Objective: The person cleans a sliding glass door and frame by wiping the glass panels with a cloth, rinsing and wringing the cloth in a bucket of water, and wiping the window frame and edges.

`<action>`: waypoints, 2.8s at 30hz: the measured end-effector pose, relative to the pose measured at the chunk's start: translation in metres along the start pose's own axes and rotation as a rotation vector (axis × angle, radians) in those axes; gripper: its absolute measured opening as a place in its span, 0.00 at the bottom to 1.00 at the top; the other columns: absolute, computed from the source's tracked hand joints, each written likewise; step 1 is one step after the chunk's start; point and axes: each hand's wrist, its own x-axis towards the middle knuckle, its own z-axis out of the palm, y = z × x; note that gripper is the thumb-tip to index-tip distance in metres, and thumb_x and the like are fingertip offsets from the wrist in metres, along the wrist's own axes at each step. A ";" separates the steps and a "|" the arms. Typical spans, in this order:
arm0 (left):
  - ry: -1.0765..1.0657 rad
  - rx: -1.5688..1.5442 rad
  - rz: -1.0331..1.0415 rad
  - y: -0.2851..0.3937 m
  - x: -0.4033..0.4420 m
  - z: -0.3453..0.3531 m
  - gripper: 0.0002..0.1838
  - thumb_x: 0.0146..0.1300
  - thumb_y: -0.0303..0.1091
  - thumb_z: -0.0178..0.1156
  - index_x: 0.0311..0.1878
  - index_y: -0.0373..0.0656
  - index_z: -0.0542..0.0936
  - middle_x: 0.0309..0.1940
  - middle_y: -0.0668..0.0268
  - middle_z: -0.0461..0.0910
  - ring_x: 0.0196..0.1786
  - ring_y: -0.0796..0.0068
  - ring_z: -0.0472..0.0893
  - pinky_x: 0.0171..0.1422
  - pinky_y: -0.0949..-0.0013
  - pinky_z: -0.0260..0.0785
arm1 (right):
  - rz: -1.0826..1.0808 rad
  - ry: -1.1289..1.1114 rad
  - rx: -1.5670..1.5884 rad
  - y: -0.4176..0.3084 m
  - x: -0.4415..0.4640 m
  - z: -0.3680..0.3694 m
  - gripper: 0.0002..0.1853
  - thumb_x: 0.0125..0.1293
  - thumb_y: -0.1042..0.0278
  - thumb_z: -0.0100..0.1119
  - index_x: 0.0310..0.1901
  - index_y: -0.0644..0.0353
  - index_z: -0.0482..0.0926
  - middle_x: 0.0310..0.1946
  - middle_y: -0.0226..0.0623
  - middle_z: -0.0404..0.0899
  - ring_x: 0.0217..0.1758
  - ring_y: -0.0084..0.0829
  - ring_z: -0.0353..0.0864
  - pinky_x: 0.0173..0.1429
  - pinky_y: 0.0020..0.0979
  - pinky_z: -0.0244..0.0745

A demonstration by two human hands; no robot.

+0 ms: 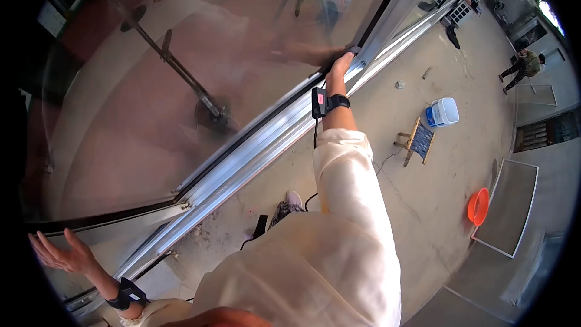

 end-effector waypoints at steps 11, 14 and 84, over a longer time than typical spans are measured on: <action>0.133 -0.096 0.082 0.009 0.017 0.001 0.30 0.62 0.51 0.59 0.61 0.42 0.68 0.60 0.54 0.70 0.63 0.55 0.68 0.64 0.56 0.61 | -0.080 0.015 -0.633 0.090 -0.298 0.014 0.30 0.73 0.58 0.33 0.68 0.73 0.47 0.71 0.56 0.40 0.75 0.48 0.39 0.76 0.36 0.36; 0.170 -0.100 0.096 0.014 0.016 -0.002 0.29 0.61 0.49 0.61 0.60 0.42 0.68 0.59 0.55 0.70 0.62 0.56 0.70 0.63 0.57 0.63 | 0.032 -0.077 -0.647 0.109 -0.395 0.024 0.31 0.70 0.64 0.41 0.69 0.71 0.46 0.71 0.56 0.39 0.75 0.49 0.40 0.75 0.35 0.40; -2.039 -2.168 0.142 1.485 0.755 -0.087 0.20 0.66 0.37 0.55 0.58 0.41 0.70 0.51 0.61 0.77 0.48 0.72 0.80 0.43 0.70 0.75 | 0.434 0.228 0.855 -0.419 0.773 -0.562 0.26 0.68 0.45 0.42 0.55 0.57 0.74 0.52 0.38 0.77 0.55 0.38 0.76 0.62 0.42 0.68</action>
